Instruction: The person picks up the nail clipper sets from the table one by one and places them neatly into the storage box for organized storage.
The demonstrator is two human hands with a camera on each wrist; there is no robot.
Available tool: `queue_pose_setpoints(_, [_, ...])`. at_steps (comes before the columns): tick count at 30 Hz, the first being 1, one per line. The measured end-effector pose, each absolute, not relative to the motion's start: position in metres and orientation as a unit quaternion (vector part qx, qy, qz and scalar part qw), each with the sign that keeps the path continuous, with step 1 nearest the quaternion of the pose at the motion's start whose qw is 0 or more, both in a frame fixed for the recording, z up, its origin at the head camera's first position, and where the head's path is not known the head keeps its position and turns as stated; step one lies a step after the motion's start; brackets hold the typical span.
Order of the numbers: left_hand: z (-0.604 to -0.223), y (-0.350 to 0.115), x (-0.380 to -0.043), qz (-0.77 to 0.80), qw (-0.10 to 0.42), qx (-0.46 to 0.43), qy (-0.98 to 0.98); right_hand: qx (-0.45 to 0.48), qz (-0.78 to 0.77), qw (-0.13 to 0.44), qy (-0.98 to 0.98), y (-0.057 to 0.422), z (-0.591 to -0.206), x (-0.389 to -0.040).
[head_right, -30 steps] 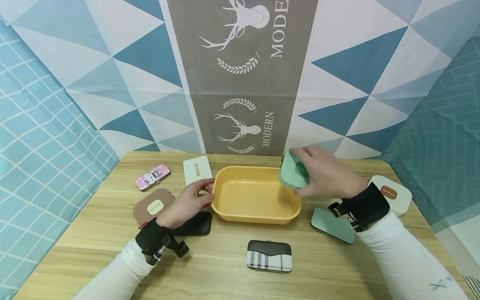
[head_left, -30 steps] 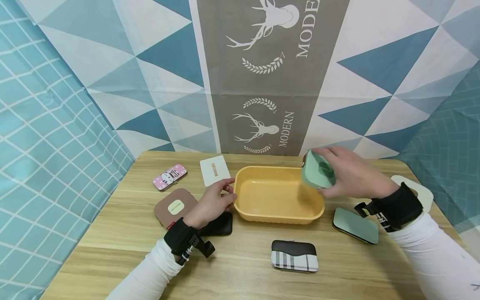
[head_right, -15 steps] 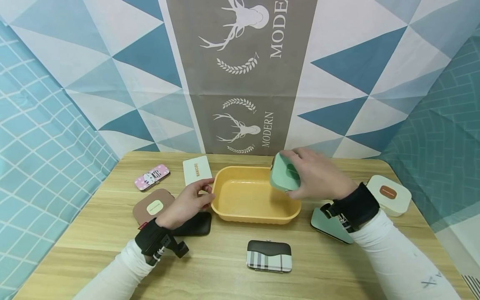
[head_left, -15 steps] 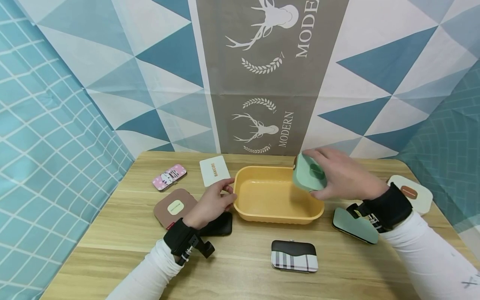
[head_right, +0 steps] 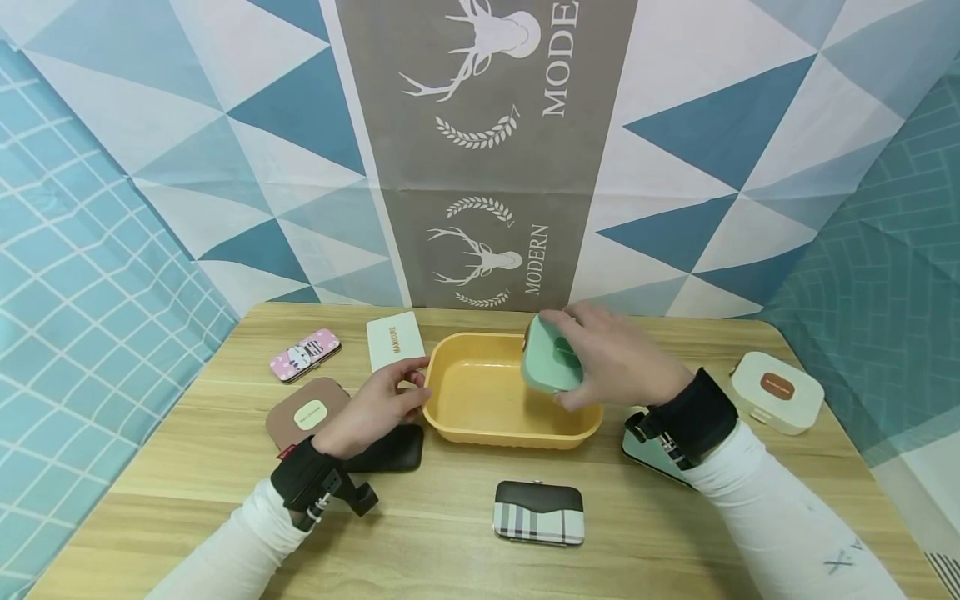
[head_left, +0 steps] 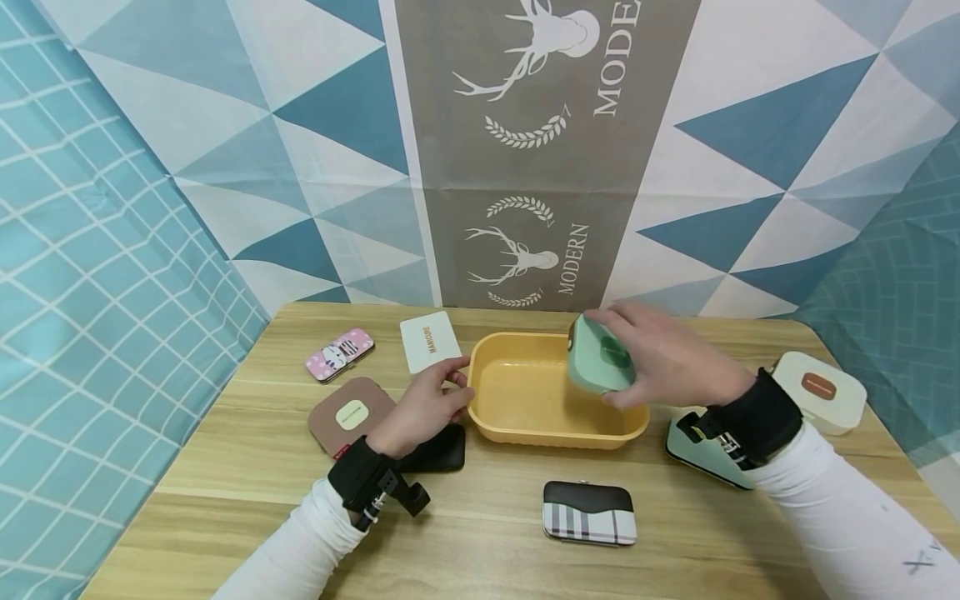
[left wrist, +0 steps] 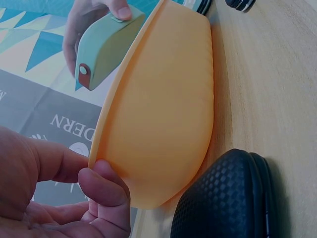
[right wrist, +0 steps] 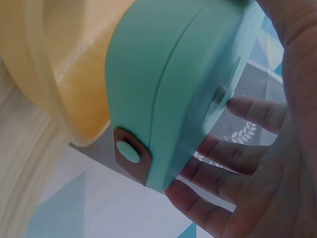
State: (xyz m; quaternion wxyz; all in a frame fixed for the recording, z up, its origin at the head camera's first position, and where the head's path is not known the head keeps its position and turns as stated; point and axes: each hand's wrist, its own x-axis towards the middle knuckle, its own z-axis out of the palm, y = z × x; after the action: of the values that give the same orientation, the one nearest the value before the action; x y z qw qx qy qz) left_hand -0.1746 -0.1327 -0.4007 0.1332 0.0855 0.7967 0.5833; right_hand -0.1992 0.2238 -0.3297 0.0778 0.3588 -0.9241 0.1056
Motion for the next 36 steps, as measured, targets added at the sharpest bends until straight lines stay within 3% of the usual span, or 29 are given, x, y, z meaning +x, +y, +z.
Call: queue_pose_setpoints(36, [-0.401,-0.133,-0.176,0.587,0.137,0.085,0.793,0.36,0.098,0.014,-0.928,0.204,-0.357,-0.198])
